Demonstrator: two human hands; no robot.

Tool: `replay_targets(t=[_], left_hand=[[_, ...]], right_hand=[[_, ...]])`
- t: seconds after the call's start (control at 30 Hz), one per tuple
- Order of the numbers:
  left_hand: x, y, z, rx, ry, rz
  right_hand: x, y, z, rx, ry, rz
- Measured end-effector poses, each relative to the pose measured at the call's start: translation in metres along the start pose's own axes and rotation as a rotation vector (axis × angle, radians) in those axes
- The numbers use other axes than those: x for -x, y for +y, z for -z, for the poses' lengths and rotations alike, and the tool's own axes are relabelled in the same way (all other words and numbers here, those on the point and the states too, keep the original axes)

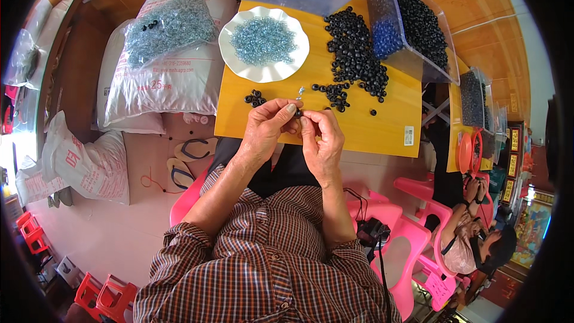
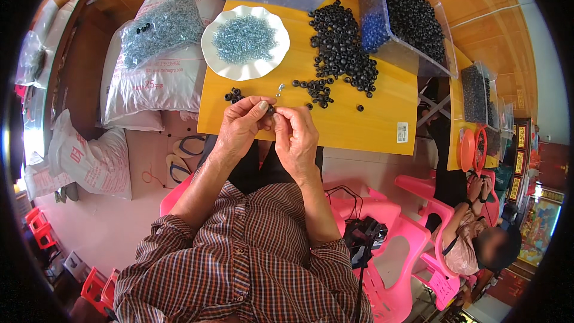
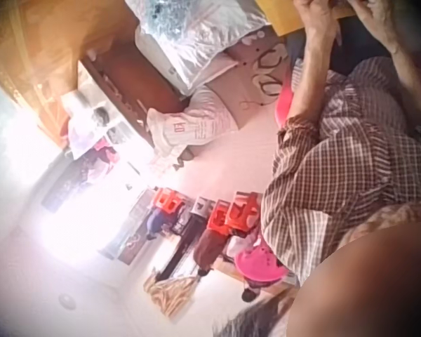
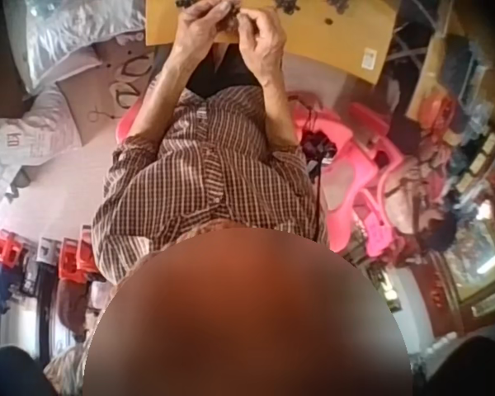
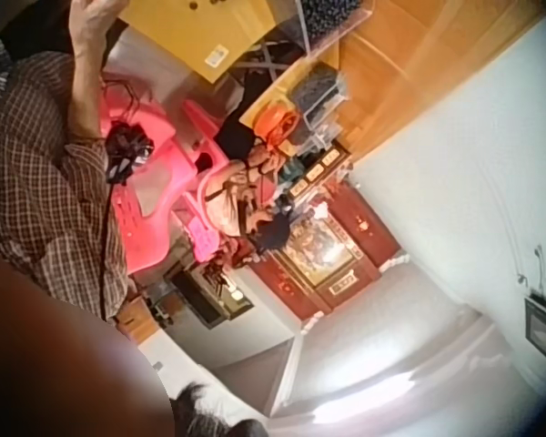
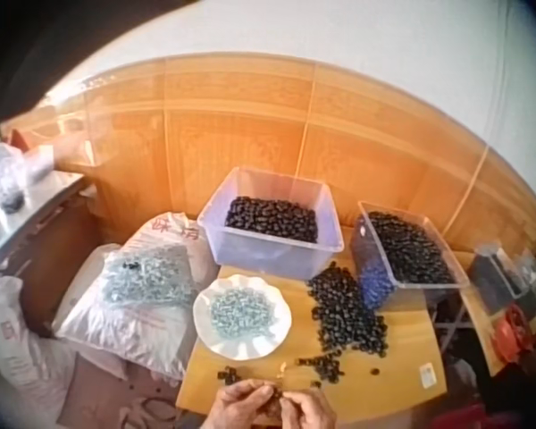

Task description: Manually assembling small black jewelry components or bead parts at a workstation.

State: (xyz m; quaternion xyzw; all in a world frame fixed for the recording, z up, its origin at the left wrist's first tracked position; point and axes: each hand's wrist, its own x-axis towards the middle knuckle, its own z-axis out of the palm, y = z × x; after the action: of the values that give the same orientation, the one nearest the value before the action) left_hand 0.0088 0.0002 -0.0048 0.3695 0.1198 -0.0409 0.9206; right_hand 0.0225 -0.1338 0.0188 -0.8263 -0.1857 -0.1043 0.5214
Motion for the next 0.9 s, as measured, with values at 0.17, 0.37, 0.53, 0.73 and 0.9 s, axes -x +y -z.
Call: replay_targets(t=[0.17,0.37,0.53,0.73,0.9], left_hand=[[-0.004,-0.008,0.007,-0.013,0.025,-0.014],[-0.005,-0.010,0.008,-0.009,0.013,-0.010],[-0.006,-0.008,0.009,0.048,0.006,-0.001],[-0.008,-0.006,0.011,0.228,-0.095,0.032],[-0.005,-0.002,0.004,0.322,-0.133,0.045]], right_hand=[[0.003,0.005,-0.003,0.018,-0.032,-0.025],[0.005,0.011,-0.003,0.036,-0.027,-0.022],[0.001,0.005,-0.002,0.032,-0.027,-0.015],[0.004,-0.003,-0.002,-0.168,0.012,-0.170],[0.005,-0.005,0.002,-0.421,0.032,-0.336]])
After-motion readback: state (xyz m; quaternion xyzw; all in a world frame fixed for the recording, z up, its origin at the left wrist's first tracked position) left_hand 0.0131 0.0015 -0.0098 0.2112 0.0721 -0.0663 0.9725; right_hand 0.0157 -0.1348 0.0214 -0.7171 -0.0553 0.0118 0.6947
